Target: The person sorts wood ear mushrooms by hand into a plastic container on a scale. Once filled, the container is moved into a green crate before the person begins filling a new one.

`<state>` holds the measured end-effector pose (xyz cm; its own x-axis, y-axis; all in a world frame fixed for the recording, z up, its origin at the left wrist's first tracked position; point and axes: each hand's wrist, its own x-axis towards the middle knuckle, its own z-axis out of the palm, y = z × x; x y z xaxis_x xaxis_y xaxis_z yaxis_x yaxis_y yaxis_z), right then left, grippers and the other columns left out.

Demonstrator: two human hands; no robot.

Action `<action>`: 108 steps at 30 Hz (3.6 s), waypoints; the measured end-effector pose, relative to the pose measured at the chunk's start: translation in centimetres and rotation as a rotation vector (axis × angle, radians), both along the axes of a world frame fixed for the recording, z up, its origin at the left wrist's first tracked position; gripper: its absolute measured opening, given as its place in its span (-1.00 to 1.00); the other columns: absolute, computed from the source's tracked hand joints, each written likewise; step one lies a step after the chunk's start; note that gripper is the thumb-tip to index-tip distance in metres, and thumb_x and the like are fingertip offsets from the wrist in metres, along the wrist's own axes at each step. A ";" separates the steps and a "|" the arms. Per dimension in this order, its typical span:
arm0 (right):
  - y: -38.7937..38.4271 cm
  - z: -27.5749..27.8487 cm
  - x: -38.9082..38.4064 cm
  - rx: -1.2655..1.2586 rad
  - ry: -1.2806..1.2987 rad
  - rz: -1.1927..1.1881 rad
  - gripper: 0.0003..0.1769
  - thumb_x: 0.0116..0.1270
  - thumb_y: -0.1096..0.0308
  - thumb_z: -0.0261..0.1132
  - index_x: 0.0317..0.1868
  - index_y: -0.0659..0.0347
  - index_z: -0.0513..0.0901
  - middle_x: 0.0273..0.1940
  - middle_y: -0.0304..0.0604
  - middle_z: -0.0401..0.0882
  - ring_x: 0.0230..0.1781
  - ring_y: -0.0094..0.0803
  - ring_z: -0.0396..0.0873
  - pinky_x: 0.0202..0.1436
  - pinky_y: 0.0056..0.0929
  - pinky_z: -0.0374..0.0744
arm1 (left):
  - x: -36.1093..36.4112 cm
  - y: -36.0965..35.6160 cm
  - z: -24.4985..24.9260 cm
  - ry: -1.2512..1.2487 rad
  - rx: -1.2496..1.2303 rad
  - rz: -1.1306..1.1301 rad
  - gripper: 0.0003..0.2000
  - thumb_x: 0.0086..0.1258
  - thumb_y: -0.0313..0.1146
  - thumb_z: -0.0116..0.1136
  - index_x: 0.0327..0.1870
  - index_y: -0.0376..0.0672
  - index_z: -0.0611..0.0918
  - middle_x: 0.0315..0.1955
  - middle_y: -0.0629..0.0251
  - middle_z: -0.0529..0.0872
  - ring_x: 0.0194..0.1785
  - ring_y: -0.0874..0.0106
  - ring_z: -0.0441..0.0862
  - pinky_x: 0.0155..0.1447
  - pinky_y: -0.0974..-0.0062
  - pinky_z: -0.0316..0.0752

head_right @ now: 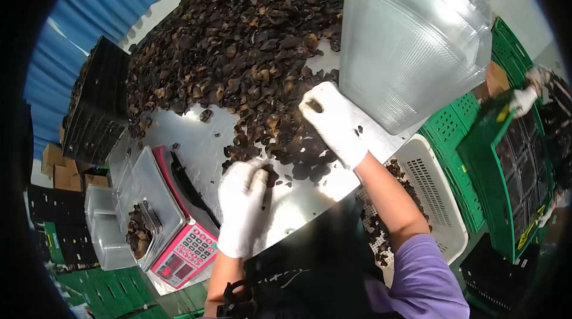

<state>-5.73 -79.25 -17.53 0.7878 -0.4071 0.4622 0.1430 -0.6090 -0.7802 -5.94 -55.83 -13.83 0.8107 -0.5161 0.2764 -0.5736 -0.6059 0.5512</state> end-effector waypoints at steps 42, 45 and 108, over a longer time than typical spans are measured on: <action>-0.1 1.9 -7.6 1.601 -0.029 0.326 -0.56 0.37 0.45 0.09 0.25 0.31 0.42 0.11 0.06 0.58 -0.05 -0.11 0.68 -0.37 -0.58 0.59 | 7.5 1.7 -3.2 0.440 -0.743 0.348 -0.84 0.30 -0.45 0.21 -0.50 -0.17 0.53 -0.52 0.40 0.53 -0.48 0.57 0.42 -0.36 0.56 0.34; 0.0 1.9 -6.8 1.567 0.004 0.317 -0.54 0.35 0.46 0.13 0.28 0.25 0.41 0.05 -0.04 0.63 -0.09 -0.20 0.70 -0.33 -0.60 0.55 | 6.5 1.9 -1.1 0.875 -1.113 0.258 -0.90 0.44 -0.46 0.04 -0.31 -0.20 0.57 -0.38 0.24 0.71 -0.45 0.55 0.62 -0.46 0.71 0.39; 35.0 12.0 6.9 -0.020 0.036 0.866 -0.78 0.25 0.43 0.36 -0.09 0.12 0.65 -0.19 -0.18 0.61 -0.18 -0.36 0.64 -0.08 -0.49 0.58 | 1.5 30.9 5.4 0.036 -0.779 0.673 -0.70 0.55 -0.32 -0.04 0.14 -0.31 0.58 0.07 0.21 0.63 0.22 0.42 0.49 0.36 0.48 0.27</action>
<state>1.14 -44.26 -5.54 0.8310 0.3510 0.4315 0.5382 -0.3111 -0.7833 -4.41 -24.97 -8.38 0.8802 0.3598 0.3094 -0.2227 -0.2624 0.9389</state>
